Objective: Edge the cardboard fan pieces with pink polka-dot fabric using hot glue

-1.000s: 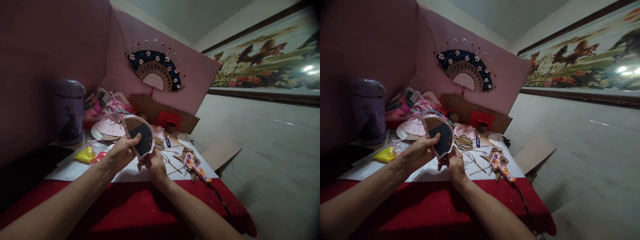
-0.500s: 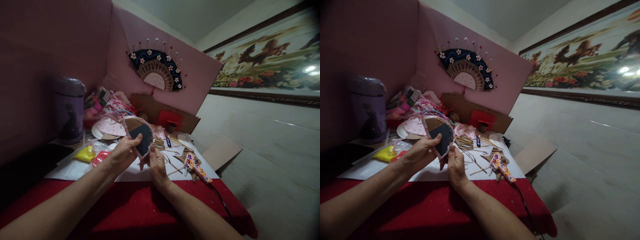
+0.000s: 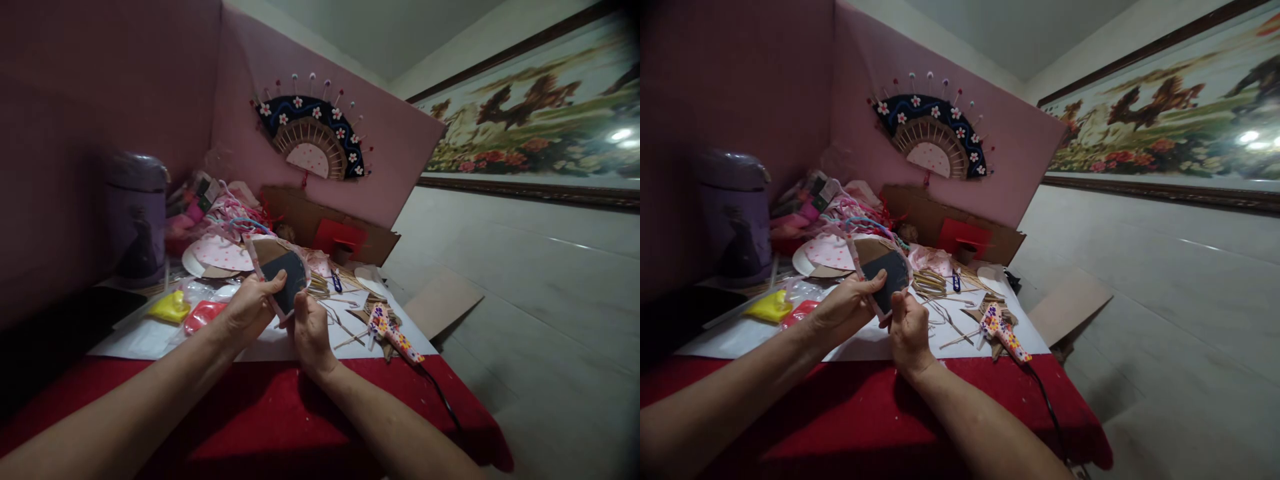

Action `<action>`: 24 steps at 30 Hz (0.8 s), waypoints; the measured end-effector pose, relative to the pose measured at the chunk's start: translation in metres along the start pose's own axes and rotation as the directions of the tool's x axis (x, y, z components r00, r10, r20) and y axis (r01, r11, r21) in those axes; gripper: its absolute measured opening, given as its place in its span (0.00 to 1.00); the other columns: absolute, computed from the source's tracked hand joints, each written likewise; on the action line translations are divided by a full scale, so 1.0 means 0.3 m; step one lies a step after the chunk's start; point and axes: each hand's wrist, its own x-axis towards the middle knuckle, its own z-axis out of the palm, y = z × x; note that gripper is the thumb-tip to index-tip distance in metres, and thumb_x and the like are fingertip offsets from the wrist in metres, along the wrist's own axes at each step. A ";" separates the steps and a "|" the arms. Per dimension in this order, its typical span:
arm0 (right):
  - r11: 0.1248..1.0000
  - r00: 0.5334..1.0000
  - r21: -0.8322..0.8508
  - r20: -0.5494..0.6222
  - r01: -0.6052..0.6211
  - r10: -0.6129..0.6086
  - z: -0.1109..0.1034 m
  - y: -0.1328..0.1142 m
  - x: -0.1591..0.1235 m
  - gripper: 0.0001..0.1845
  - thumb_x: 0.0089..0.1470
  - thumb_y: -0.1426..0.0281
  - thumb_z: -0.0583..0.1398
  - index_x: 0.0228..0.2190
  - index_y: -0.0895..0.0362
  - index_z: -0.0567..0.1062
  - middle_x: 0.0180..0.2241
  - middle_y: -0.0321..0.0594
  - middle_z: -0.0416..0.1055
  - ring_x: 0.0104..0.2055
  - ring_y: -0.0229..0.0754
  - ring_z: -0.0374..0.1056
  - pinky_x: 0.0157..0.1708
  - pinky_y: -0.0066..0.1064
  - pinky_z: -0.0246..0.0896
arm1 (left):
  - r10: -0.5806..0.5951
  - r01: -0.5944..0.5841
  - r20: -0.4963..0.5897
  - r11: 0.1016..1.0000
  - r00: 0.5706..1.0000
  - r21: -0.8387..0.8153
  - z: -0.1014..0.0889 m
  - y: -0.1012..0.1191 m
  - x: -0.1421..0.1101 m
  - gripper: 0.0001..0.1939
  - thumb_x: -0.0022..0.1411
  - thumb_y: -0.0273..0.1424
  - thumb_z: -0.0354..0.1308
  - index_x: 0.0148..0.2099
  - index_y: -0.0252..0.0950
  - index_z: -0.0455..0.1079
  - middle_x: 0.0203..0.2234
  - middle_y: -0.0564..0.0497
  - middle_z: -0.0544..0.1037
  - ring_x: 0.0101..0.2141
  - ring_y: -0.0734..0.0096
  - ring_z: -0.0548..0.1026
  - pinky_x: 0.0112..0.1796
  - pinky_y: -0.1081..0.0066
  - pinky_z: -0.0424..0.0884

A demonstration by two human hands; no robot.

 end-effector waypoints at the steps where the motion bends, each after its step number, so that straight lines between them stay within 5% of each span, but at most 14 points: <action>1: 0.999 1.000 0.043 -0.009 0.001 0.000 -0.001 -0.002 -0.001 0.31 0.55 0.45 0.45 0.18 0.57 0.64 0.12 0.32 0.60 0.14 0.32 0.56 0.17 0.25 0.51 | -0.007 0.007 -0.008 1.000 1.000 -0.013 -0.001 0.002 0.003 0.04 0.54 0.20 0.58 0.34 0.28 0.72 0.23 0.48 0.77 0.24 0.70 0.74 0.26 0.73 0.71; 5: 0.962 0.993 0.261 -0.070 -0.076 0.097 -0.007 -0.018 0.008 0.32 0.52 0.43 0.45 0.21 0.58 0.67 0.13 0.31 0.60 0.12 0.31 0.53 0.11 0.24 0.47 | -0.031 0.032 0.019 0.997 0.999 -0.067 -0.014 0.006 0.013 0.04 0.55 0.20 0.57 0.35 0.28 0.72 0.25 0.46 0.78 0.27 0.67 0.76 0.33 0.68 0.74; 11: 0.825 0.968 0.515 0.039 -0.232 0.247 -0.017 -0.028 0.029 0.21 0.49 0.51 0.57 0.23 0.57 0.67 0.15 0.29 0.60 0.12 0.29 0.52 0.07 0.20 0.46 | -0.024 0.027 0.053 0.998 0.998 -0.058 -0.020 0.012 0.012 0.05 0.56 0.21 0.56 0.35 0.28 0.73 0.26 0.45 0.79 0.27 0.67 0.76 0.34 0.68 0.74; 18: 0.754 0.949 0.579 0.145 -0.310 0.278 -0.027 -0.029 0.030 0.19 0.48 0.54 0.59 0.21 0.57 0.65 0.15 0.29 0.60 0.13 0.29 0.52 0.08 0.19 0.48 | -0.047 0.052 0.088 0.997 0.995 -0.062 -0.013 0.018 0.005 0.04 0.54 0.20 0.58 0.33 0.28 0.73 0.25 0.46 0.78 0.26 0.69 0.76 0.31 0.71 0.74; 24: 0.809 0.968 0.531 0.125 -0.252 0.219 -0.024 -0.018 0.035 0.25 0.44 0.50 0.61 0.18 0.58 0.65 0.14 0.28 0.57 0.11 0.27 0.51 0.07 0.20 0.46 | -0.078 0.079 0.050 0.997 0.996 -0.026 -0.006 0.023 -0.002 0.06 0.56 0.19 0.55 0.34 0.28 0.73 0.24 0.45 0.79 0.24 0.68 0.75 0.28 0.70 0.73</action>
